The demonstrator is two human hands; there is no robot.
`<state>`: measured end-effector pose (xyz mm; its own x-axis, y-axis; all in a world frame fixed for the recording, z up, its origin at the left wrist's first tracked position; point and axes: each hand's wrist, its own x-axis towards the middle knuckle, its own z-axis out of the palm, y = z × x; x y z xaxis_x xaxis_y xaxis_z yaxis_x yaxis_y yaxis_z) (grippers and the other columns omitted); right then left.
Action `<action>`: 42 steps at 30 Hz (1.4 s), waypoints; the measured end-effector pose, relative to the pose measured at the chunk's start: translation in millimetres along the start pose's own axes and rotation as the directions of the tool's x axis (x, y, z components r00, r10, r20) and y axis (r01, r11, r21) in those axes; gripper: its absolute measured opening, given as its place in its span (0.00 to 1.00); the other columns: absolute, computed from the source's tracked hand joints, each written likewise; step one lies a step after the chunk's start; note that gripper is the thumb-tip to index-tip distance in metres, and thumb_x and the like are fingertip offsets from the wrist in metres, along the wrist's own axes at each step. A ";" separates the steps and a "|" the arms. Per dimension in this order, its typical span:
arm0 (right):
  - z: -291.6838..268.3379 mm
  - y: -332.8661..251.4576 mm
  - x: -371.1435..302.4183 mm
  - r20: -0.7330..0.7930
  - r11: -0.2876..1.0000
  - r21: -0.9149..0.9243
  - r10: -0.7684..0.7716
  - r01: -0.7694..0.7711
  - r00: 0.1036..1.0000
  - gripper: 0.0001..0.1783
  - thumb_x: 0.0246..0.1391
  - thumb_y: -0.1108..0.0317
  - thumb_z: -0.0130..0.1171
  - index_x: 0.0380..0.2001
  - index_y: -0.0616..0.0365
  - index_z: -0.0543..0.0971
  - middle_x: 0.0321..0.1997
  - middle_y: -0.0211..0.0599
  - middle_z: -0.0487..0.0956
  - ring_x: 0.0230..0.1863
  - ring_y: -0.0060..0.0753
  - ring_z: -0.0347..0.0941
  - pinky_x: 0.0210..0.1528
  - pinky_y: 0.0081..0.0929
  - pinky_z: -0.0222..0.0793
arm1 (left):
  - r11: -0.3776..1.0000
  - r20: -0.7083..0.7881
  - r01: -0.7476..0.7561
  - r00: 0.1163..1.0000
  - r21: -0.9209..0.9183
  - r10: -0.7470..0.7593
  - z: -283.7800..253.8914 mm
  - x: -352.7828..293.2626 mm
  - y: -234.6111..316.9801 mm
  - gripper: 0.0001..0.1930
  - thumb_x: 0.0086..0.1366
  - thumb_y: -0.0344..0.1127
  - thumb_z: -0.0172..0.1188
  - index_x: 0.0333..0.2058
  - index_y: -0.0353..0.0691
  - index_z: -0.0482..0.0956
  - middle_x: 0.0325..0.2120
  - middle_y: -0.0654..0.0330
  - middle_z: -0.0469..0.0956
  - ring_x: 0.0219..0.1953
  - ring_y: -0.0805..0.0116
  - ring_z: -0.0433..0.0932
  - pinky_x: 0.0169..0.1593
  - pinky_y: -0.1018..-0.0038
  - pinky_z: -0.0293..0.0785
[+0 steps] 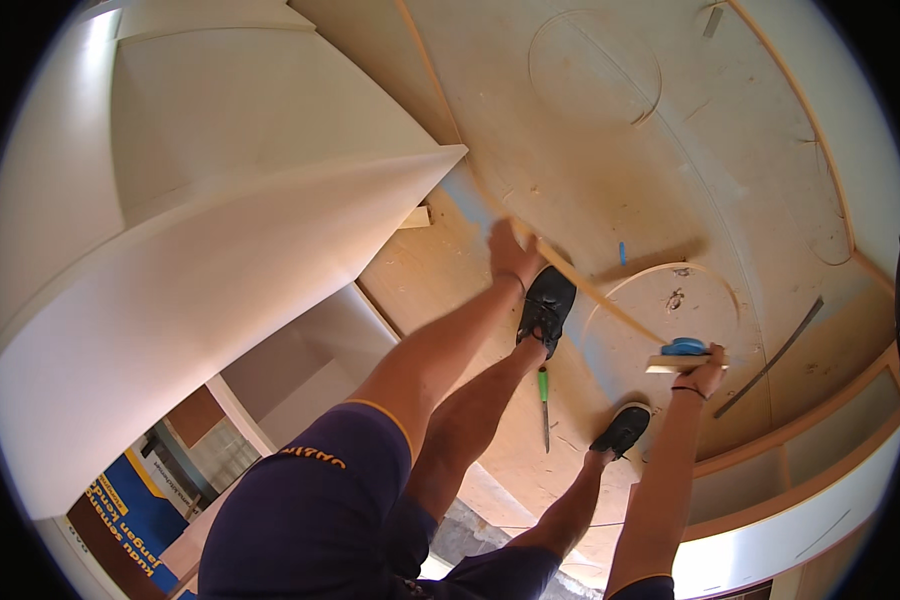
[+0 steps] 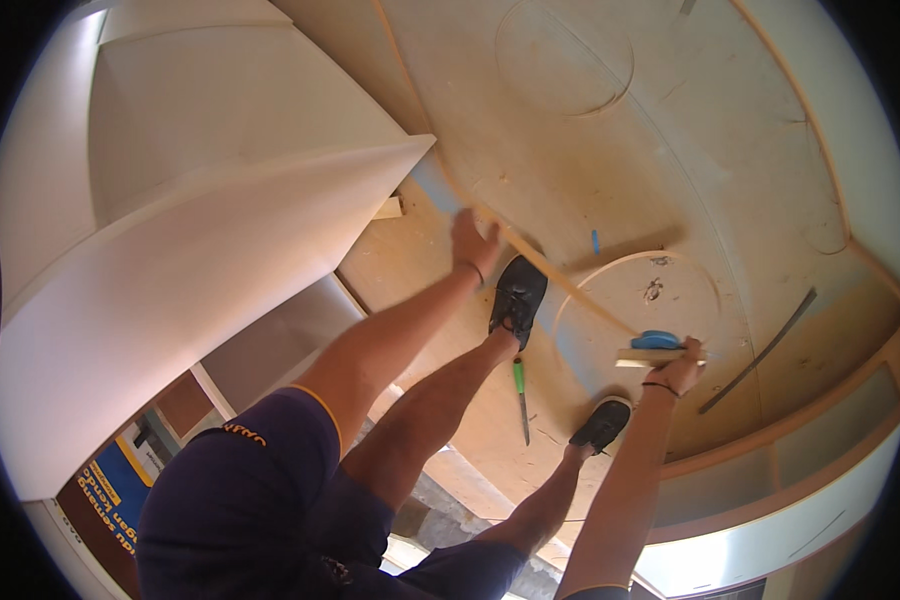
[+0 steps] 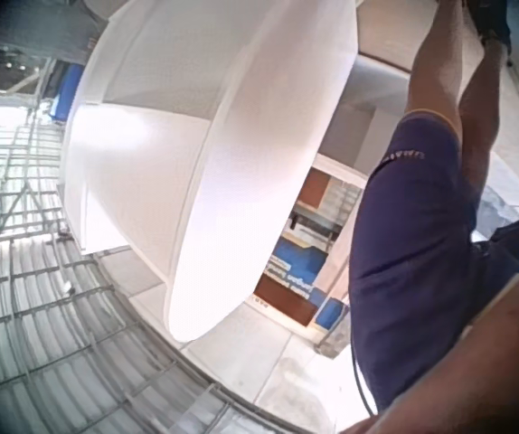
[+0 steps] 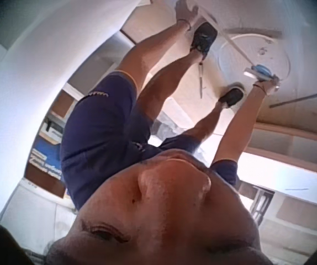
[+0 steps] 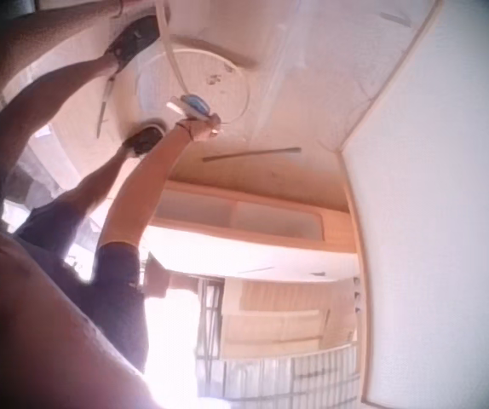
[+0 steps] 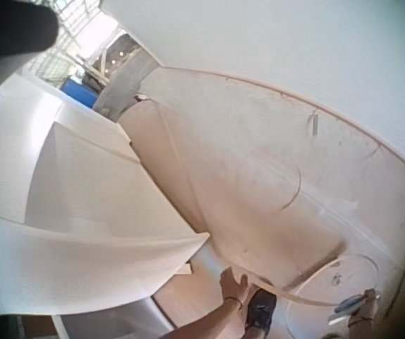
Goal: The person applies thin wooden strips to the edges of white panels, uses a sanding block to rub the edges, and trims the excess strip material using scissors.
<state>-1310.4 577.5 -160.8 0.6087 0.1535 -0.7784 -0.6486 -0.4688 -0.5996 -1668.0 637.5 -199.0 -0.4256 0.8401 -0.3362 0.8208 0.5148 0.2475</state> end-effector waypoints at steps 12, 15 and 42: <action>21.1 -2.0 28.4 0.034 0.998 -0.058 -0.035 0.037 0.999 0.09 0.42 0.65 0.57 0.22 0.54 0.69 0.24 0.27 0.66 0.28 0.26 0.65 0.32 0.26 0.65 | 0.956 0.019 0.291 0.956 0.046 -0.292 15.9 140.8 -34.7 0.30 0.56 0.35 0.52 0.58 0.37 0.58 0.59 0.46 0.55 0.56 0.51 0.63 0.57 0.67 0.63; 23.1 3.0 23.9 0.010 0.995 -0.064 -0.070 0.071 0.997 0.08 0.42 0.65 0.57 0.22 0.55 0.70 0.24 0.27 0.67 0.28 0.25 0.65 0.31 0.25 0.65 | 0.973 -0.155 0.226 0.964 0.044 -0.217 27.6 146.4 -43.8 0.25 0.56 0.34 0.51 0.54 0.36 0.64 0.54 0.49 0.64 0.52 0.54 0.68 0.53 0.68 0.67; 30.3 11.1 -11.7 0.159 0.973 -0.158 -0.140 0.165 0.977 0.27 0.43 0.71 0.61 0.47 0.59 0.62 0.31 0.31 0.70 0.28 0.21 0.64 0.32 0.21 0.62 | 0.985 -0.104 0.141 0.986 0.096 -0.131 17.3 158.2 -26.1 0.18 0.58 0.28 0.50 0.48 0.35 0.67 0.46 0.46 0.65 0.46 0.50 0.72 0.49 0.66 0.71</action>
<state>-1338.6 596.8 -164.0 0.6134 0.3537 -0.7061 -0.4584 -0.5686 -0.6831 -1750.2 754.0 -274.4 -0.5669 0.7784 -0.2695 0.7851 0.6097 0.1093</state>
